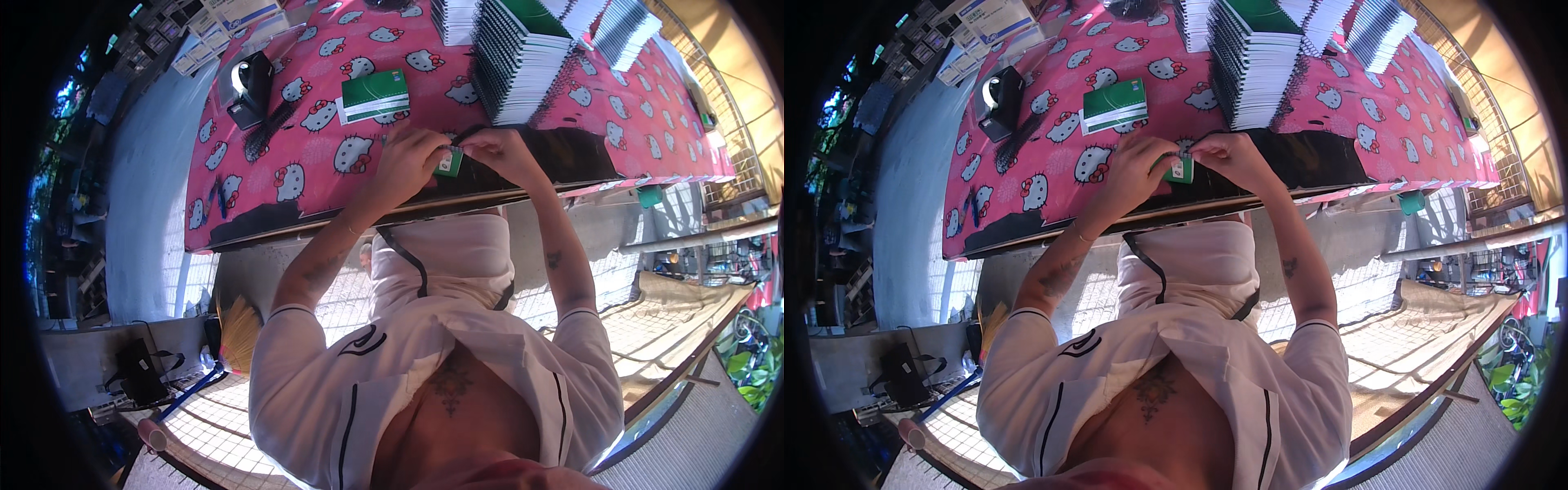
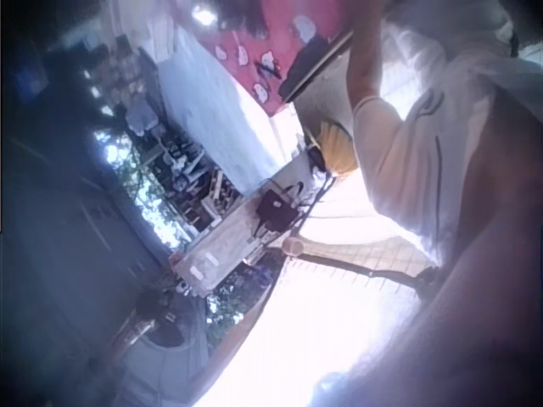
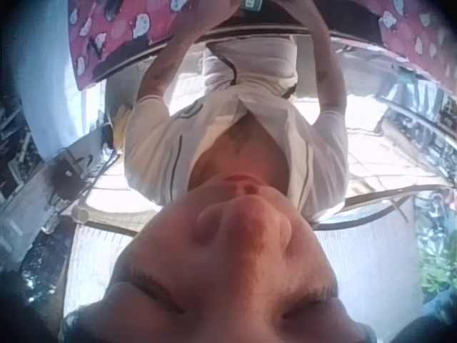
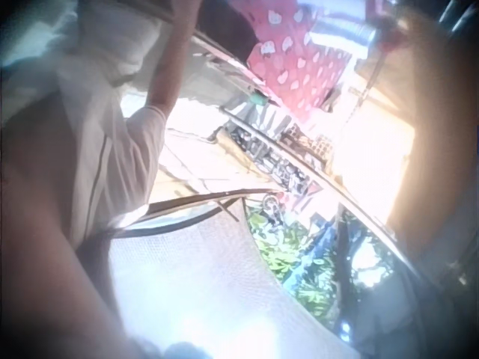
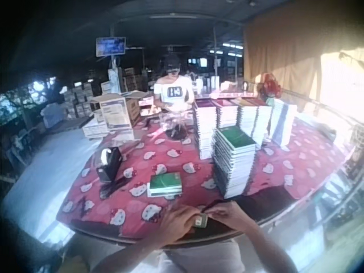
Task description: The person assembles small notepads by hand, picking up green covers and placing them on top of stacked paper sheets before adding the assembled units to a larger pile.
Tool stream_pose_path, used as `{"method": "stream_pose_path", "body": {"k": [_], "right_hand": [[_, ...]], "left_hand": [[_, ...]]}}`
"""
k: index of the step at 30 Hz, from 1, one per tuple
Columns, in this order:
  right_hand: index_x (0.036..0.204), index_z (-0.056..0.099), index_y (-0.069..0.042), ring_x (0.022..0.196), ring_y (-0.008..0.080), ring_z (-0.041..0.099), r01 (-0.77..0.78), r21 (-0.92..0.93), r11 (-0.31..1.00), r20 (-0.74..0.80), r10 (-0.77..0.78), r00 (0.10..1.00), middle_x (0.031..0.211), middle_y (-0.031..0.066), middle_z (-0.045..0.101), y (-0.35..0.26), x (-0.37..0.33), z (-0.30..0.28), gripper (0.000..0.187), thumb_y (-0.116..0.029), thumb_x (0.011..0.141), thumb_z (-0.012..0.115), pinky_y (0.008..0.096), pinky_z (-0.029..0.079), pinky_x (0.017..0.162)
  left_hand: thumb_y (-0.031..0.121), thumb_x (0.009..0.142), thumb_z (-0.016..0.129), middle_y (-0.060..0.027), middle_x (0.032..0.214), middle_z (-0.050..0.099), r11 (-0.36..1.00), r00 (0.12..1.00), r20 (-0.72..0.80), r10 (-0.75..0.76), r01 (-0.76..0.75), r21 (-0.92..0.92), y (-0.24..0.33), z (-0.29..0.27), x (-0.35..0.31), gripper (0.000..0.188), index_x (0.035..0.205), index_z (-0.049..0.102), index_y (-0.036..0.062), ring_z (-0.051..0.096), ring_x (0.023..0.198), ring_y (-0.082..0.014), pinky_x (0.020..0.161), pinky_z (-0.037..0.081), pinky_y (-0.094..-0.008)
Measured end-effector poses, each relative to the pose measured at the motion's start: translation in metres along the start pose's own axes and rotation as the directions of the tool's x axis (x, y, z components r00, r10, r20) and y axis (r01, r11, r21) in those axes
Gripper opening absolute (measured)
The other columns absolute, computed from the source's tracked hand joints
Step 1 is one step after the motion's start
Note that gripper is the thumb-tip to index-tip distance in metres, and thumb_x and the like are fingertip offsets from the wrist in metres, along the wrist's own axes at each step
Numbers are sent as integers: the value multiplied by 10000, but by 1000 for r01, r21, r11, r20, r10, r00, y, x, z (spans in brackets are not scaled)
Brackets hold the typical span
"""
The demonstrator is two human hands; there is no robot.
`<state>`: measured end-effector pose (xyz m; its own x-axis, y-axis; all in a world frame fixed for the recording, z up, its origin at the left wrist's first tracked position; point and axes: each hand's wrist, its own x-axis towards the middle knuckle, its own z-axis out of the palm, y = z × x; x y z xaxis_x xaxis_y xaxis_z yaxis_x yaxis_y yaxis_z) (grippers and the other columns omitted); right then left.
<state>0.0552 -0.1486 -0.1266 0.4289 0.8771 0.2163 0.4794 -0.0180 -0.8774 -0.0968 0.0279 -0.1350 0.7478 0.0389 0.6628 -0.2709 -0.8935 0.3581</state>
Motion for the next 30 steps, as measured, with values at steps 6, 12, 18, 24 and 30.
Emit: {"method": "stream_pose_path", "body": {"k": [6, 12, 18, 24, 30], "right_hand": [[851, 661, 6, 690, 166, 659, 171, -97, 980, -12, -173, 985, 781, 77, 651, -8, -1, -1, 49, -14, 825, 697, 296, 534, 649], [876, 633, -21, 684, 212, 643, 40, -365, 930, -213, -125, 969, 781, 84, 628, -4, 0, 12, 93, -76, 834, 696, 319, 512, 628], [1254, 574, -54, 1084, 259, 597, 179, -101, 979, -538, -205, 818, 1214, 149, 595, -83, -8, -18, 419, -205, 885, 703, 369, 494, 868], [1382, 486, 27, 1265, 323, 518, 134, -507, 851, -622, -469, 628, 1365, 228, 533, -85, 29, -129, 670, -248, 837, 764, 422, 387, 1064], [1357, 520, 71, 1113, 217, 626, 71, -84, 994, -545, -105, 831, 1235, 203, 649, -36, 63, -144, 651, -258, 855, 774, 322, 463, 973]], "left_hand": [[201, 843, 717, -93, 930, 658, 999, 993, 113, -38, 34, 41, 8, -7, 5, 218, 1007, 670, 65, 629, 899, -313, 814, 471, -435], [156, 868, 669, -103, 901, 651, 995, 977, 204, -61, 43, 92, 23, -8, 21, 193, 1031, 669, 53, 629, 848, -320, 775, 483, -443], [48, 842, 673, -132, 909, 661, 936, 948, -64, -312, 295, -192, 57, -43, 89, 175, 1015, 648, 37, 675, 778, -312, 669, 544, -419], [14, 865, 653, -105, 1073, 704, 876, 764, -429, 483, -413, 250, 32, -50, 227, 177, 1038, 656, 55, 667, 1043, -312, 970, 496, -403], [-63, 794, 610, -148, 1071, 718, 905, 946, -166, 280, -318, -282, -35, 2, 239, 204, 975, 660, 17, 662, 1111, -310, 905, 559, -382]]}}
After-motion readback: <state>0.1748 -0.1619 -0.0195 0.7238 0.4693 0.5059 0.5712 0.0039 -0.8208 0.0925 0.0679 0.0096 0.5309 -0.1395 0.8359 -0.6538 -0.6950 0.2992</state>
